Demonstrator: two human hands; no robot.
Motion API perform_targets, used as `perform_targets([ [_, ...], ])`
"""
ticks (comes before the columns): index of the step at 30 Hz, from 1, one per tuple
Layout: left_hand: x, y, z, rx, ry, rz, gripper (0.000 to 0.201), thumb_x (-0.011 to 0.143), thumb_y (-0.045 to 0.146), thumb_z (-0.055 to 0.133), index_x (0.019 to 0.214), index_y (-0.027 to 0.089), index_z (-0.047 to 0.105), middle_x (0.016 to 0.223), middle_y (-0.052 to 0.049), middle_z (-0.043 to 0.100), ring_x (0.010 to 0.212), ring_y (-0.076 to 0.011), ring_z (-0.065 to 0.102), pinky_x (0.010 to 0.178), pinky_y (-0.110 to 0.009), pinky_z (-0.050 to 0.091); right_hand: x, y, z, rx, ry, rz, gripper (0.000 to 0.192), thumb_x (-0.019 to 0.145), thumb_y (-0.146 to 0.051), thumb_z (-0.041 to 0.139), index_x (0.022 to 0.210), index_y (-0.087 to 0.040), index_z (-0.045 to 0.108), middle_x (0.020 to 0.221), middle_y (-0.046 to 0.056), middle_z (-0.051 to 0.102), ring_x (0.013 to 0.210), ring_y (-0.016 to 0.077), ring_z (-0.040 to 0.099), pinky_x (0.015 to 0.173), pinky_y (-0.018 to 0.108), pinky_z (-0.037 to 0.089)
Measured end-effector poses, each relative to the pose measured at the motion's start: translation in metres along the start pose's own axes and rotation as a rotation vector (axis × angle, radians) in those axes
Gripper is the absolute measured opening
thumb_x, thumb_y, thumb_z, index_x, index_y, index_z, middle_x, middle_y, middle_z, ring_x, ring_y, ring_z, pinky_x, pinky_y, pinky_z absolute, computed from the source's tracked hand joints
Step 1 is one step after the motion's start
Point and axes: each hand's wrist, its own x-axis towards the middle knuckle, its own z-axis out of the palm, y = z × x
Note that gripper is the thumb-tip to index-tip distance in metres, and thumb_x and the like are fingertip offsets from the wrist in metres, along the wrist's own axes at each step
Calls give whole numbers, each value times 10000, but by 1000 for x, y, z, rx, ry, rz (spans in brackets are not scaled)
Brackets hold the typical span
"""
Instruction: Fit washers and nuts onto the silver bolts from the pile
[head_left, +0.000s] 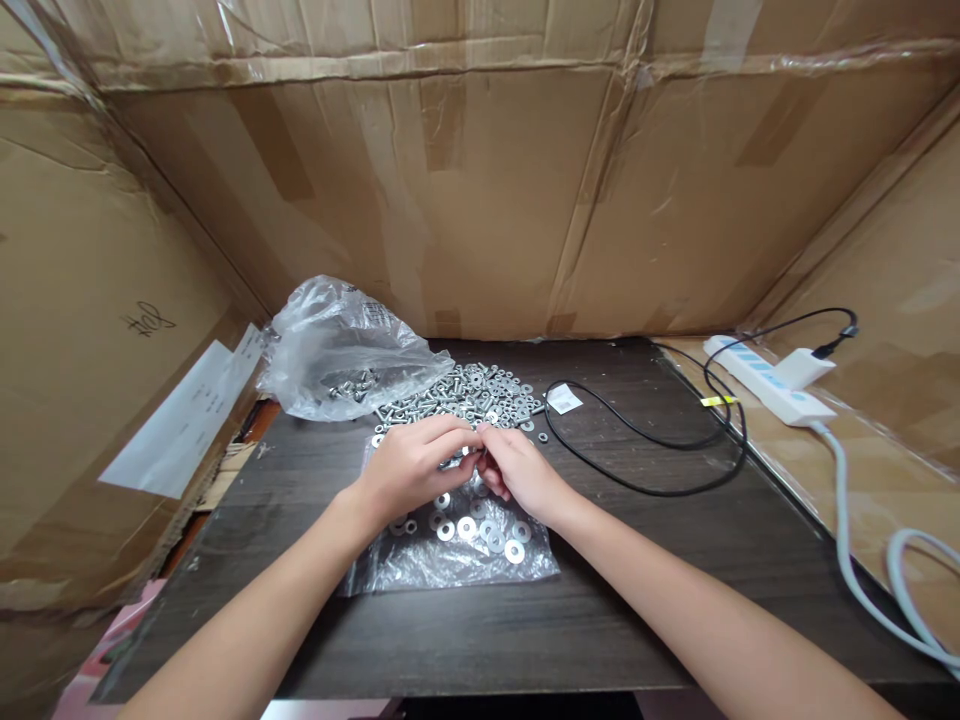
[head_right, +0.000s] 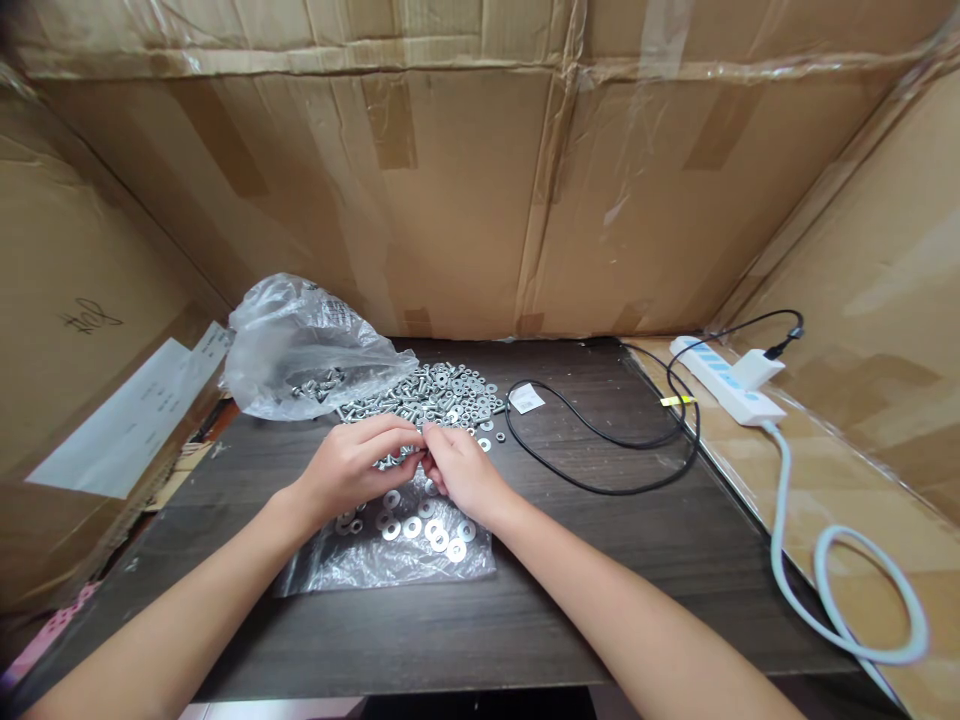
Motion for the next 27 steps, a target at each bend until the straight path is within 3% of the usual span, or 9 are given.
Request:
perform_targets([
  [5, 1, 1, 0, -35, 16, -15, 134, 861, 98, 560, 933, 175, 643, 888, -29, 712, 697, -113, 647, 612, -210, 516, -1, -1, -2, -59, -4, -41, 554, 916, -616, 404, 541, -210, 445, 428, -42, 388, 384, 91, 351, 404, 243, 273],
  [10, -1, -1, -1, -203, 8, -137, 116, 877, 138, 589, 965, 170, 656, 858, -24, 679, 629, -95, 571, 612, -229, 501, -2, -5, -3, -135, 67, -97, 506, 948, -545, 389, 577, -206, 444, 468, -38, 397, 439, 103, 358, 450, 254, 272],
  [13, 1, 0, -2, -381, 50, -326, 75, 857, 176, 623, 921, 162, 661, 815, -15, 657, 607, -85, 554, 588, -212, 490, -4, -10, -4, -165, 136, -174, 422, 959, -472, 379, 638, -204, 443, 545, -33, 429, 494, 112, 390, 495, 257, 305],
  [16, 4, 1, -3, -608, 54, -594, 79, 821, 223, 653, 862, 156, 655, 776, -5, 638, 602, -80, 552, 559, -192, 474, -9, -15, -8, -351, 178, -358, 305, 950, -390, 403, 718, -201, 467, 628, -23, 467, 567, 123, 429, 555, 264, 336],
  [19, 7, -2, -4, -893, -56, -793, 167, 795, 310, 676, 834, 151, 641, 707, 15, 590, 542, -70, 506, 506, -188, 445, -14, -18, -11, -677, 158, -632, 141, 866, -324, 500, 834, -189, 528, 733, 4, 534, 644, 145, 487, 594, 280, 360],
  [21, 9, -4, -6, -1082, -169, -903, 211, 771, 353, 688, 807, 152, 633, 627, 38, 528, 490, -64, 450, 452, -183, 412, -15, -18, -13, -852, 170, -773, 133, 821, -294, 524, 874, -176, 554, 776, 26, 571, 673, 162, 526, 589, 288, 369],
  [27, 11, -3, -12, -1324, -355, -1111, 225, 690, 341, 728, 690, 147, 615, 576, 40, 463, 501, -70, 390, 387, -158, 341, -14, -17, -13, -1054, 261, -986, 133, 843, -278, 502, 815, -170, 575, 702, 30, 582, 627, 159, 522, 557, 289, 377],
])
